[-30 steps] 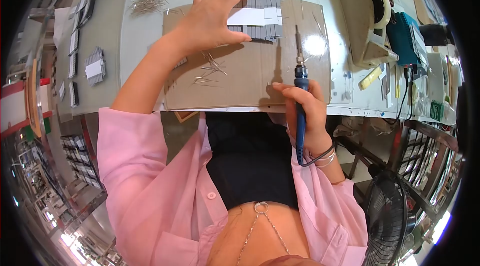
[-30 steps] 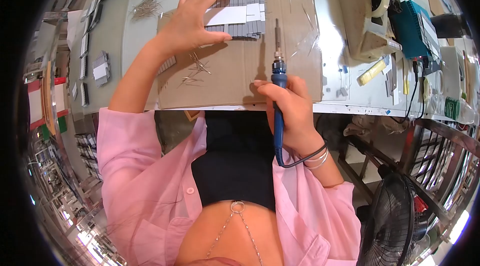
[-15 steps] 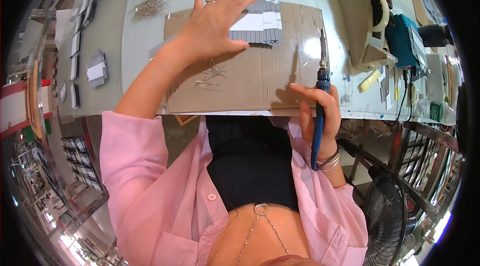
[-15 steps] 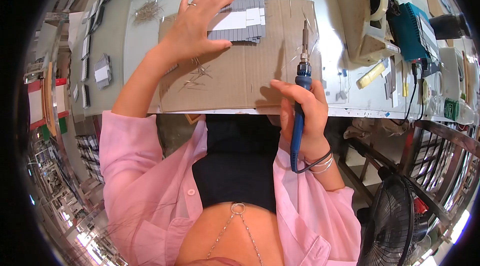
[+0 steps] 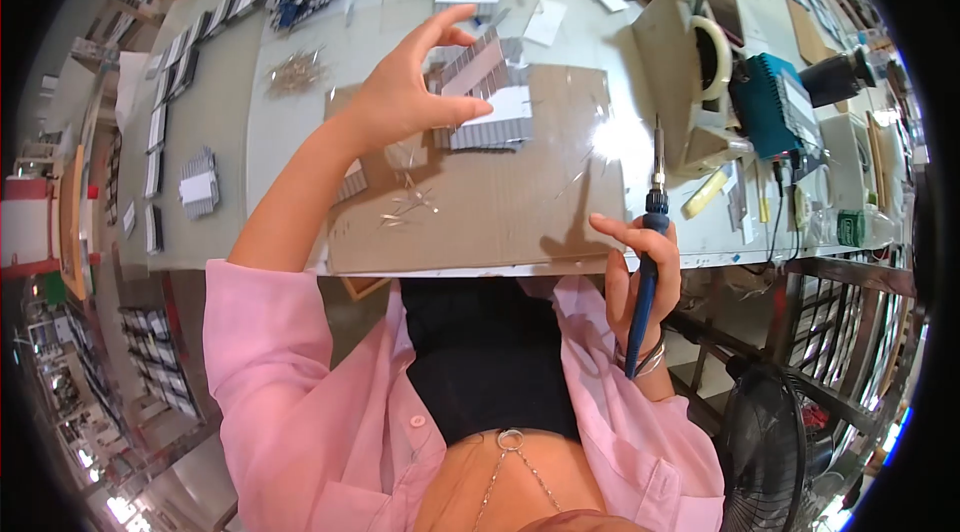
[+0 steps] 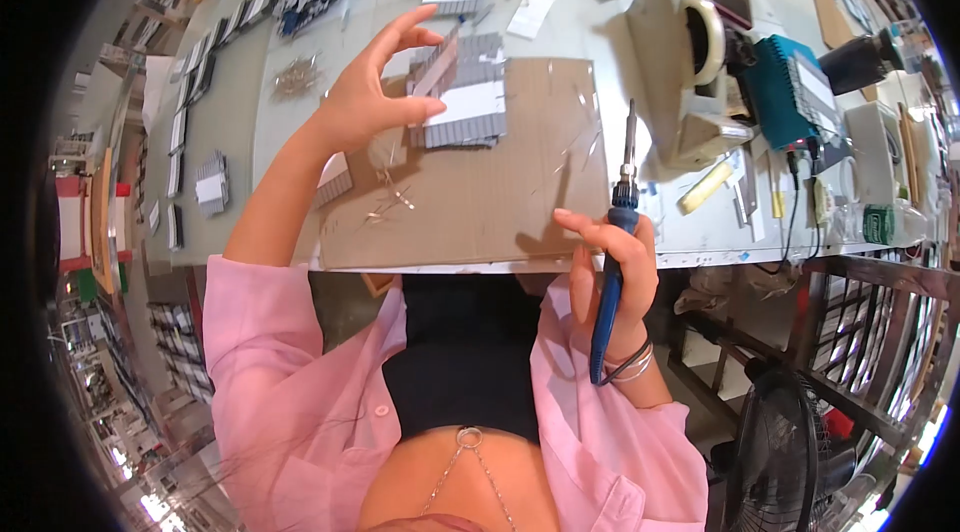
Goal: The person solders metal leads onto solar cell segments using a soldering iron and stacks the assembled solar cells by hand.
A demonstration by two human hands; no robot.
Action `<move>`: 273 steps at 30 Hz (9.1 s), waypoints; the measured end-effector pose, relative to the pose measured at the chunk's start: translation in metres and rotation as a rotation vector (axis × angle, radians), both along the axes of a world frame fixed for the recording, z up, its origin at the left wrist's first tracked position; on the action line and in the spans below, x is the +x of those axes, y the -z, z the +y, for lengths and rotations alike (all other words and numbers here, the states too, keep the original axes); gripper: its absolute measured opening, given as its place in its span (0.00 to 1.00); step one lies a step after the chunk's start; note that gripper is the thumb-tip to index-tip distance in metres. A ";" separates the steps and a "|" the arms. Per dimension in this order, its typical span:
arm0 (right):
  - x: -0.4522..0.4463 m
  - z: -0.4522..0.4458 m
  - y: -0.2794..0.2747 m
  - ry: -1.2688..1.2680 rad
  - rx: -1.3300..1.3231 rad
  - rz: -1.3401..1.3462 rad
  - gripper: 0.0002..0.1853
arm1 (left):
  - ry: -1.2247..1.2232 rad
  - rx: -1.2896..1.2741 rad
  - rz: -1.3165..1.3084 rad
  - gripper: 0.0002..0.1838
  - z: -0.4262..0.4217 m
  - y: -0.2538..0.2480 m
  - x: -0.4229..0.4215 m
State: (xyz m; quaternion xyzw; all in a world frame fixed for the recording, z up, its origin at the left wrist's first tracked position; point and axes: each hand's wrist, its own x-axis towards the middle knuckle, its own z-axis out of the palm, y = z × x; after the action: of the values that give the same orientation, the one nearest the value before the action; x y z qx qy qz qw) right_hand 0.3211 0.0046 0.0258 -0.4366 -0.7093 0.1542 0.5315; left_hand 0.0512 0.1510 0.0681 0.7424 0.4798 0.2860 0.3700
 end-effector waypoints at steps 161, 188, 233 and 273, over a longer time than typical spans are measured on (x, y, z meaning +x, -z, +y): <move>0.013 -0.004 0.020 0.149 0.074 -0.213 0.14 | 0.046 0.505 0.497 0.50 -0.032 0.051 0.008; 0.039 -0.019 0.008 0.300 0.111 -0.051 0.14 | -0.095 0.689 0.430 0.37 0.128 0.023 0.111; 0.005 -0.012 0.003 0.059 0.062 -0.132 0.07 | -0.024 0.654 0.481 0.14 -0.050 0.047 -0.007; 0.000 -0.002 0.008 0.075 0.136 -0.130 0.12 | -0.559 0.586 0.661 0.04 -0.011 0.055 -0.093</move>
State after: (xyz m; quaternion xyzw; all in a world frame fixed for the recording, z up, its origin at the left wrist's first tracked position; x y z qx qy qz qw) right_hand 0.3212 0.0024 0.0175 -0.4349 -0.7342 0.0571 0.5182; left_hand -0.0413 0.1400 0.0132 0.7089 0.6507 0.2465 -0.1152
